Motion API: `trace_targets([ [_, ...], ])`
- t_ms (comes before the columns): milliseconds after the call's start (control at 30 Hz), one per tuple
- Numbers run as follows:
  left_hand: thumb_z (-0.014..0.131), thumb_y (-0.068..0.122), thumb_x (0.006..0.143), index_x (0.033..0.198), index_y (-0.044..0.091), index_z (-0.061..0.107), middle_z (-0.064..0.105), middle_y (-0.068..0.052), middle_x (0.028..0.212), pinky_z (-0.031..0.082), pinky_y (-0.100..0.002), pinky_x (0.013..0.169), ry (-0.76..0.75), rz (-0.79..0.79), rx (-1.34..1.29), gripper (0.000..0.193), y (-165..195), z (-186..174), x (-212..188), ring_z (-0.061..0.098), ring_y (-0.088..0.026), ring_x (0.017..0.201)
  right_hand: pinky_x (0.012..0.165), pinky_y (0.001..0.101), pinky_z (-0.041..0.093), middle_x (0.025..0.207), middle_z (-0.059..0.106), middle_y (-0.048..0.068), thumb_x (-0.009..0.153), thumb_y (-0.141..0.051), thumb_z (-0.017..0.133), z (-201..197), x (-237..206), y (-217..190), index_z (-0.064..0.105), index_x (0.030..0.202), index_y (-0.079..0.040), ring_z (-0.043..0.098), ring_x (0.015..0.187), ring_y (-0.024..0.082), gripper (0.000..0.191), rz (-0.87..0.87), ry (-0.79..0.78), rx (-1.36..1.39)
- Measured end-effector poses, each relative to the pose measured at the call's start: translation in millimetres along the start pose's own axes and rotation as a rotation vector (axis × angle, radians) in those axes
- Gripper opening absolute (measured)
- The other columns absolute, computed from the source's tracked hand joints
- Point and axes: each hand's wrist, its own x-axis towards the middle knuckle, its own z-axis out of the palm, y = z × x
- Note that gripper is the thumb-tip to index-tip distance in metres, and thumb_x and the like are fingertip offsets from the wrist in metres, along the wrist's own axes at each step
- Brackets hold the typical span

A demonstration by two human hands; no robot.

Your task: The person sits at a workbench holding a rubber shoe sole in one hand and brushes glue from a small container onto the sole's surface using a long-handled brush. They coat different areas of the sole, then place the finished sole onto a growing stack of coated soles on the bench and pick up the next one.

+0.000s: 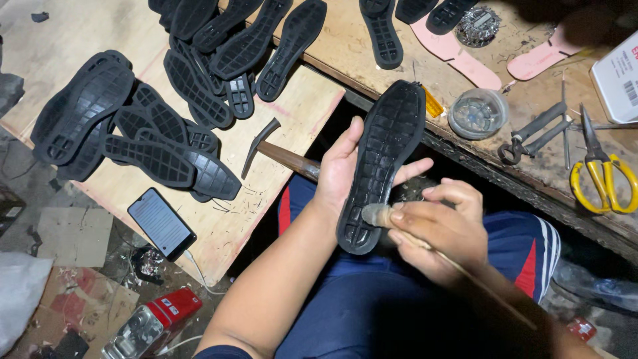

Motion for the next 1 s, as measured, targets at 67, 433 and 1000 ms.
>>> trace_targets([
  [67,0.043,0.046,0.116,0.157,0.004,0.045,0.053,-0.014,0.154,0.029,-0.065,0.125,-0.004,0.02,-0.012,0.058,0,1,0,0.05,-0.029,0.143,0.105,0.0494,0.036,0.108,0.072,-0.006,0.075,-0.028,0.085,0,-2,4,0.072,0.098,-0.023,0.056,0.104,0.023,0.027,-0.117,-0.039,0.014],
  [433,0.042,0.044,0.116,0.155,0.003,0.046,0.055,-0.016,0.152,0.026,-0.068,0.124,0.012,0.053,-0.04,0.057,5,-5,-6,0.051,-0.031,0.141,0.097,0.0448,0.046,0.106,0.072,-0.003,0.068,-0.02,0.087,-7,-5,14,0.073,0.102,-0.02,0.059,0.102,0.025,0.037,-0.009,-0.013,-0.03],
  [1000,0.034,0.035,0.118,0.152,0.019,0.044,0.055,-0.014,0.151,0.027,-0.079,0.118,-0.084,0.323,0.02,0.039,16,-9,8,0.054,-0.035,0.14,0.096,0.0417,0.051,0.112,0.07,0.0,0.074,-0.014,0.088,3,-15,4,0.068,0.11,-0.017,0.059,0.107,0.026,0.041,-0.025,0.071,0.028],
])
